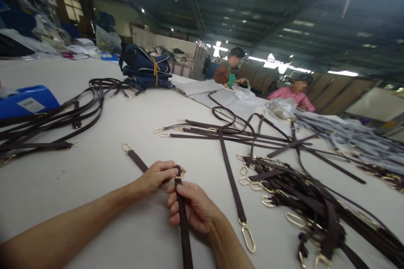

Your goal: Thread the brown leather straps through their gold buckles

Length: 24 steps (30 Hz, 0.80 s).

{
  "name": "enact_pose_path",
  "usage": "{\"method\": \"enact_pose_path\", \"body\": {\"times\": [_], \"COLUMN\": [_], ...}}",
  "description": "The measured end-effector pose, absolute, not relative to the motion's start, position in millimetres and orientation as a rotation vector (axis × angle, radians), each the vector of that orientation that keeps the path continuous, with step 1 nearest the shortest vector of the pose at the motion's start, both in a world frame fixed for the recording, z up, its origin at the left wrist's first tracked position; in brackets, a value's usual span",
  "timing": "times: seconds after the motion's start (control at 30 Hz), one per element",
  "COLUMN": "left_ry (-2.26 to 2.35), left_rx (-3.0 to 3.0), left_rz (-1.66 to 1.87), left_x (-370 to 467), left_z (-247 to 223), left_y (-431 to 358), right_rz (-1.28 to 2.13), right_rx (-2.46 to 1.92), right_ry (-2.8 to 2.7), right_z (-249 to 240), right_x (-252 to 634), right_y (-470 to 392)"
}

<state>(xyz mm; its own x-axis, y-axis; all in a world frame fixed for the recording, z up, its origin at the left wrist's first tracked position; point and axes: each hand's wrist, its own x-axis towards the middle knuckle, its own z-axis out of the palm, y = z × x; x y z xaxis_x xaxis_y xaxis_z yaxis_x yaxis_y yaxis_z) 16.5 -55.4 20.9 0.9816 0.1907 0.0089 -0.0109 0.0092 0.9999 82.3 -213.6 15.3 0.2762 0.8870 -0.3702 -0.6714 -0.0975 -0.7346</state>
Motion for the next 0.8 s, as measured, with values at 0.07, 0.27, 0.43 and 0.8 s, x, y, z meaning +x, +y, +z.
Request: {"method": "enact_pose_path", "body": {"times": [0.07,0.27,0.43,0.8], "left_ry": [0.206,0.540,0.839,0.631], "left_rx": [1.572,1.460,1.248,1.103], "left_rz": [0.228,0.731,1.094,0.981], "left_x": [20,27,10,14], "left_z": [22,36,53,44], "left_y": [-47,9,87,66], "right_rz": [1.394,1.465,1.399,1.222], "right_rx": [-1.023,-1.016,-1.065,-1.293], "right_ry": [-0.336,-0.423,-0.473,-0.598], "right_z": [13,22,30,7], "right_x": [84,91,100,118], "right_y": [-217,-229,-236,-224]}}
